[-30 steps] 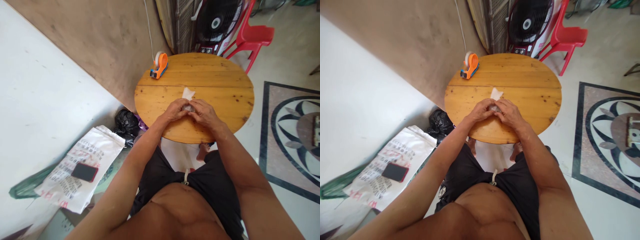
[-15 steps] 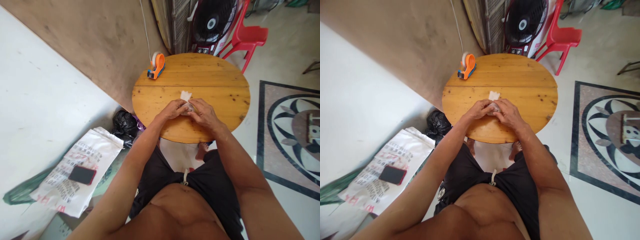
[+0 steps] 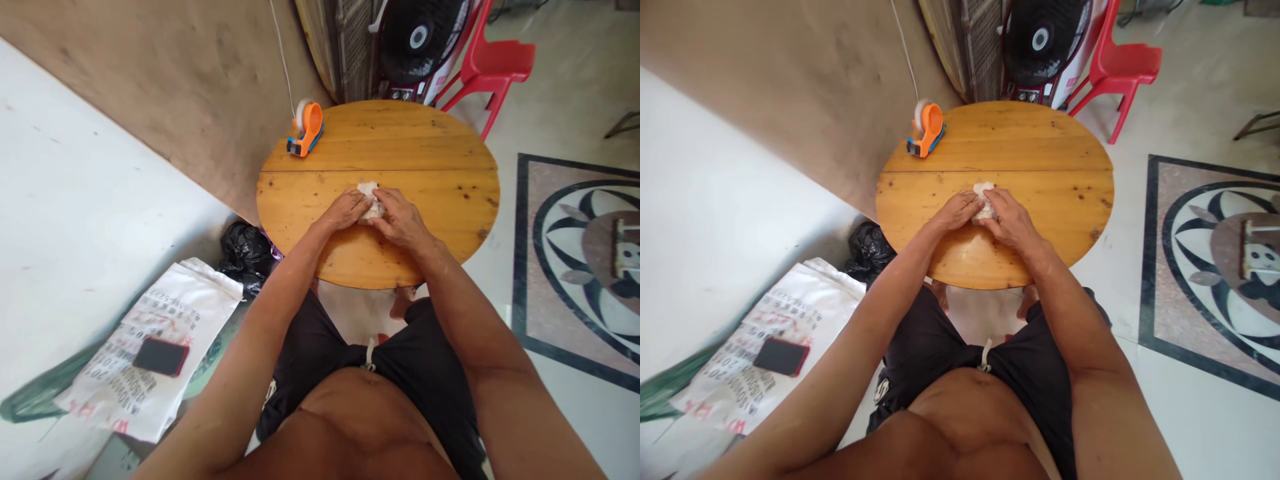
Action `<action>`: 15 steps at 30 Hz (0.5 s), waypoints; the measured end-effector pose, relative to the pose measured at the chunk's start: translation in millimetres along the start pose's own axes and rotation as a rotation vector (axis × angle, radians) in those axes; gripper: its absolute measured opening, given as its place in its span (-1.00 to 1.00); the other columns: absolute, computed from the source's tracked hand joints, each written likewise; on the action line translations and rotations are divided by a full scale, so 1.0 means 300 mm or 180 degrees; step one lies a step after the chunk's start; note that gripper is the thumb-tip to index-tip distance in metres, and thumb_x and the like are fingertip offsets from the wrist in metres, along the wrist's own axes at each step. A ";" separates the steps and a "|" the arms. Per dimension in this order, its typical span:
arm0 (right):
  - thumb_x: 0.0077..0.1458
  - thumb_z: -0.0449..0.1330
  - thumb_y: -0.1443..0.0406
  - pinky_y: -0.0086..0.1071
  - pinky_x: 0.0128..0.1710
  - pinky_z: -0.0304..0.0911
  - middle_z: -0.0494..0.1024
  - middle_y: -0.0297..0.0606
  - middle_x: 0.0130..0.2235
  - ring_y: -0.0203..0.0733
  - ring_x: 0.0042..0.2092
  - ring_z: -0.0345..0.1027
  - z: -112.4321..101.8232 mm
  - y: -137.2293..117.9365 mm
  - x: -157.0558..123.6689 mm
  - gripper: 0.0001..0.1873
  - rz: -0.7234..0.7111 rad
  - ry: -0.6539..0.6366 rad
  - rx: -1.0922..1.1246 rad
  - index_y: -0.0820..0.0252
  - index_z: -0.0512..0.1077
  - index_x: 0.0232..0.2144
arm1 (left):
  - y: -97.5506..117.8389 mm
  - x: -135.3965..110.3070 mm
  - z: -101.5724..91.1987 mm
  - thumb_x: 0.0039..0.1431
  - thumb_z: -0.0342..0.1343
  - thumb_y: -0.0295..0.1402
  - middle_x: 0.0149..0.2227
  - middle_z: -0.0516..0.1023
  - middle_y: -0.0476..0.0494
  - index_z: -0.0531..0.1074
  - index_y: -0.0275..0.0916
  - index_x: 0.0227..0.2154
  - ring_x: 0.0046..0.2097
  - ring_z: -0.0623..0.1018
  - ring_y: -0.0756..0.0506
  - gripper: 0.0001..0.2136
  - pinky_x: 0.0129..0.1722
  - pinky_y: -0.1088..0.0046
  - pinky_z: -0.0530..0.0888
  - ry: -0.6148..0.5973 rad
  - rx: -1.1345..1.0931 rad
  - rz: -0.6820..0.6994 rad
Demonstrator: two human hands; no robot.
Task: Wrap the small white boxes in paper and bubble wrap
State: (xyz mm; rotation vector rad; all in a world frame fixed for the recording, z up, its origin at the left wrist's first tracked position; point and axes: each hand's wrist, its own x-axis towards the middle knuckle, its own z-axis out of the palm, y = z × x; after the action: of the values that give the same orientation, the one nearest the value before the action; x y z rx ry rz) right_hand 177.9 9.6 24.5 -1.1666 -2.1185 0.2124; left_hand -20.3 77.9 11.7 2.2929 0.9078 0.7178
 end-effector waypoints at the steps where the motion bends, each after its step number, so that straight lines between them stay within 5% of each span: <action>1: 0.23 0.15 -0.02 0.13 0.24 0.31 0.46 0.07 0.22 0.21 0.25 0.33 0.002 0.002 0.001 -0.33 -0.0001 -0.0008 0.0023 0.18 0.33 0.27 | 0.009 -0.005 0.003 0.41 -0.11 -0.05 -0.19 0.60 -0.27 0.52 -0.27 -0.25 -0.08 0.56 -0.20 -0.58 0.07 0.18 0.46 0.0053 -0.0054 -0.0061; 7: 0.25 0.14 0.05 0.14 0.17 0.36 0.51 0.02 0.18 0.21 0.19 0.39 -0.001 -0.009 -0.003 -0.42 0.0010 -0.0152 0.0062 0.12 0.36 0.25 | 0.030 -0.029 0.048 0.38 -0.04 -0.11 -0.09 0.58 -0.22 0.39 -0.24 0.03 -0.09 0.57 -0.13 -0.65 -0.02 0.29 0.49 0.0518 -0.0386 -0.0311; 15: 0.28 0.10 0.11 0.07 0.16 0.37 0.58 -0.03 0.12 0.14 0.14 0.45 -0.013 -0.017 -0.021 -0.51 0.0008 -0.0177 0.0032 0.12 0.45 0.18 | 0.080 -0.077 0.014 0.36 -0.01 -0.10 -0.14 0.61 -0.15 0.45 -0.22 -0.09 -0.11 0.57 -0.09 -0.68 -0.01 0.34 0.48 0.0482 -0.0533 -0.0243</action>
State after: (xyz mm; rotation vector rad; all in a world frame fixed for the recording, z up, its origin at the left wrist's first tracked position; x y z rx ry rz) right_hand 179.2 0.9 26.7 -1.1702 -2.1619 0.2591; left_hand -21.7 45.0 18.6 2.0683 0.9599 0.9084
